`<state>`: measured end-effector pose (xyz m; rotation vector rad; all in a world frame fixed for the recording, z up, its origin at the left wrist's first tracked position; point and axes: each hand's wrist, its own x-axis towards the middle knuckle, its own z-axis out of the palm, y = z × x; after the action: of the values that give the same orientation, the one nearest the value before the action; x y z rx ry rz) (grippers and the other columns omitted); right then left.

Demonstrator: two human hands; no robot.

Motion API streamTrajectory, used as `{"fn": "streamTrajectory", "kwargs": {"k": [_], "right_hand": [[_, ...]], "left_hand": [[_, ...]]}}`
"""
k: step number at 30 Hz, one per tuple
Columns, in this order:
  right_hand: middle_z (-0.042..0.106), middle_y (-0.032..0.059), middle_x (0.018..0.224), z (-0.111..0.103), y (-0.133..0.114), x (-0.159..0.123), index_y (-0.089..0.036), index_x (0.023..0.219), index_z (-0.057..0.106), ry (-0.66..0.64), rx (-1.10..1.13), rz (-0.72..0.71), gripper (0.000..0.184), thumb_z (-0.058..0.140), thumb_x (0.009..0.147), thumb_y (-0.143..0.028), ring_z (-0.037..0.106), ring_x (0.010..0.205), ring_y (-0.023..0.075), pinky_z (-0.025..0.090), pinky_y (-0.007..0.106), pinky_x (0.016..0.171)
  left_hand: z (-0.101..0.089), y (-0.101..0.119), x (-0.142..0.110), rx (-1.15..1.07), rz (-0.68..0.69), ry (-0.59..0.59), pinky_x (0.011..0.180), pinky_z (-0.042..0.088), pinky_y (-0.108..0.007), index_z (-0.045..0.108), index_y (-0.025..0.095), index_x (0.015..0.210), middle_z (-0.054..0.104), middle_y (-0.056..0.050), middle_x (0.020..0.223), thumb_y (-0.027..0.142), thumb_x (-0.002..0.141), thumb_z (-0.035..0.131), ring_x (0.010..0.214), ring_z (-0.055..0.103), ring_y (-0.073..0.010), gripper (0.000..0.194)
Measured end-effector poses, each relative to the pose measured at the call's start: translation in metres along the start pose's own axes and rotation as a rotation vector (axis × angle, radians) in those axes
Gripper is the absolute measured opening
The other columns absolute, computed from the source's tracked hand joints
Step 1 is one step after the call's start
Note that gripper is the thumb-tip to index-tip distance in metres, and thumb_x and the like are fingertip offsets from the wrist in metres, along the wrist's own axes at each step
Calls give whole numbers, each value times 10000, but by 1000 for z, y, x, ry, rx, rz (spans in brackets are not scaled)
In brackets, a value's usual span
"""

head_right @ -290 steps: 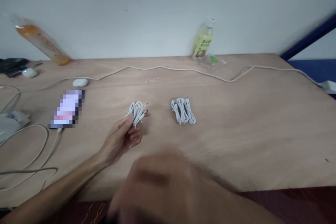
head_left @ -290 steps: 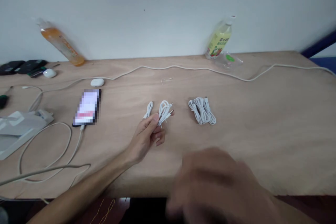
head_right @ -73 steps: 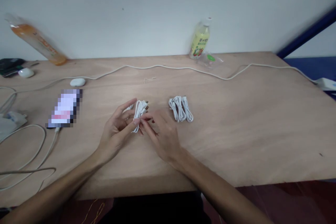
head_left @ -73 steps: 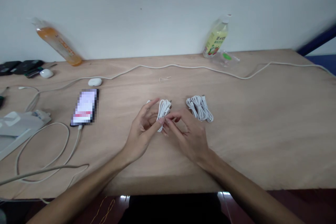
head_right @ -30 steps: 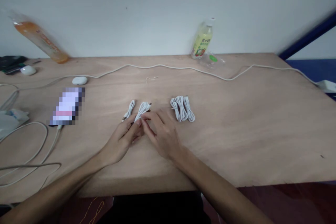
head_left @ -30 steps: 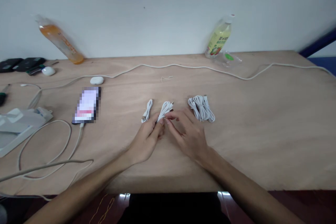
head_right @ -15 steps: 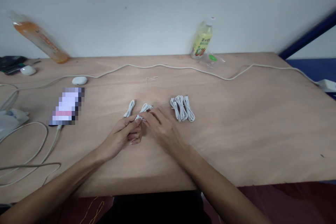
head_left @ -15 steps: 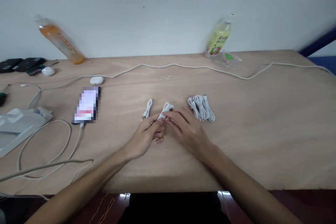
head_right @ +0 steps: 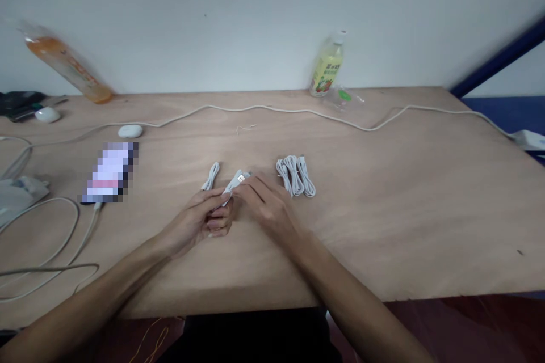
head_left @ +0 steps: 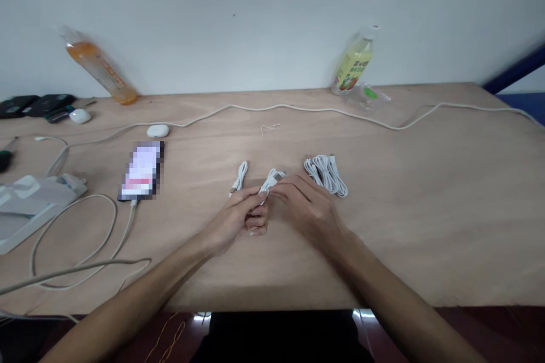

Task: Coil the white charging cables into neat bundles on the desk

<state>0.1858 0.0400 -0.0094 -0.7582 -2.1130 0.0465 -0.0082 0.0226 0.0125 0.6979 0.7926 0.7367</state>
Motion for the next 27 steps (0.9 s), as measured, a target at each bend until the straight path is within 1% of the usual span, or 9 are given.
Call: {"fn": "streamTrajectory", "kwargs": {"k": [2, 4, 7, 9, 11, 13, 17, 22, 27], "right_hand": [[774, 69, 947, 5, -2, -1, -219, 1054, 733, 37, -5, 55, 211, 555, 1124, -130, 713, 885, 217, 604, 365, 805], [774, 71, 957, 9, -5, -2, -213, 1053, 715, 70, 28, 134, 172, 572, 1121, -146, 711, 893, 218, 598, 365, 806], [769, 63, 977, 13, -8, -2, -228, 1063, 698, 94, 76, 237, 143, 593, 1105, -141, 703, 898, 226, 584, 377, 794], [761, 60, 983, 13, -9, -2, -236, 1068, 686, 89, 82, 261, 140, 594, 1099, -135, 692, 895, 232, 574, 383, 783], [748, 63, 981, 12, -9, -1, -235, 1059, 671, 80, 82, 259, 138, 585, 1099, -134, 679, 894, 235, 567, 385, 781], [736, 63, 985, 11, -8, -1, -239, 1047, 659, 70, 93, 259, 148, 572, 1099, -131, 669, 892, 233, 563, 383, 781], [730, 58, 1029, 9, -8, 0, -251, 1052, 655, 55, 156, 279, 178, 554, 1084, -109, 670, 894, 224, 569, 379, 781], [734, 39, 1003, 5, -8, 2, -244, 1033, 653, 60, 213, 294, 156, 578, 1076, -114, 678, 848, 200, 578, 357, 777], [768, 24, 963, 2, -9, 1, -243, 1030, 689, 76, 217, 303, 152, 616, 1070, -116, 717, 844, 192, 593, 347, 791]], "left_hand": [[0, -3, 2, 57, 70, 6, 506, 348, -231, 595, 196, 901, 389, 87, 668, 414, 962, 742, 507, 288, -71, 270], [1, -4, 2, 187, 179, 28, 568, 434, -269, 640, 184, 905, 507, 46, 709, 454, 964, 738, 555, 429, -102, 293], [3, -2, 2, 375, 317, 104, 735, 520, -319, 701, 175, 869, 653, -18, 821, 460, 962, 740, 738, 596, -167, 302], [3, -1, 2, 400, 350, 152, 846, 532, -339, 751, 176, 894, 713, -32, 880, 426, 938, 776, 854, 639, -196, 255], [1, -1, 3, 346, 360, 163, 928, 529, -354, 793, 179, 955, 758, -39, 927, 385, 912, 817, 920, 675, -209, 211], [0, -2, 4, 244, 351, 143, 969, 536, -374, 817, 179, 1020, 783, -52, 963, 384, 922, 819, 925, 707, -210, 227], [-2, -2, 6, 93, 318, 119, 907, 589, -378, 827, 157, 1051, 786, -67, 940, 427, 930, 837, 851, 738, -199, 296], [-1, 0, 4, 29, 289, 123, 844, 636, -363, 815, 141, 1024, 786, -44, 878, 401, 865, 924, 749, 740, -167, 323], [-2, 0, 5, 59, 303, 116, 865, 646, -378, 798, 149, 1060, 823, -61, 930, 410, 874, 915, 811, 786, -201, 341]]}}
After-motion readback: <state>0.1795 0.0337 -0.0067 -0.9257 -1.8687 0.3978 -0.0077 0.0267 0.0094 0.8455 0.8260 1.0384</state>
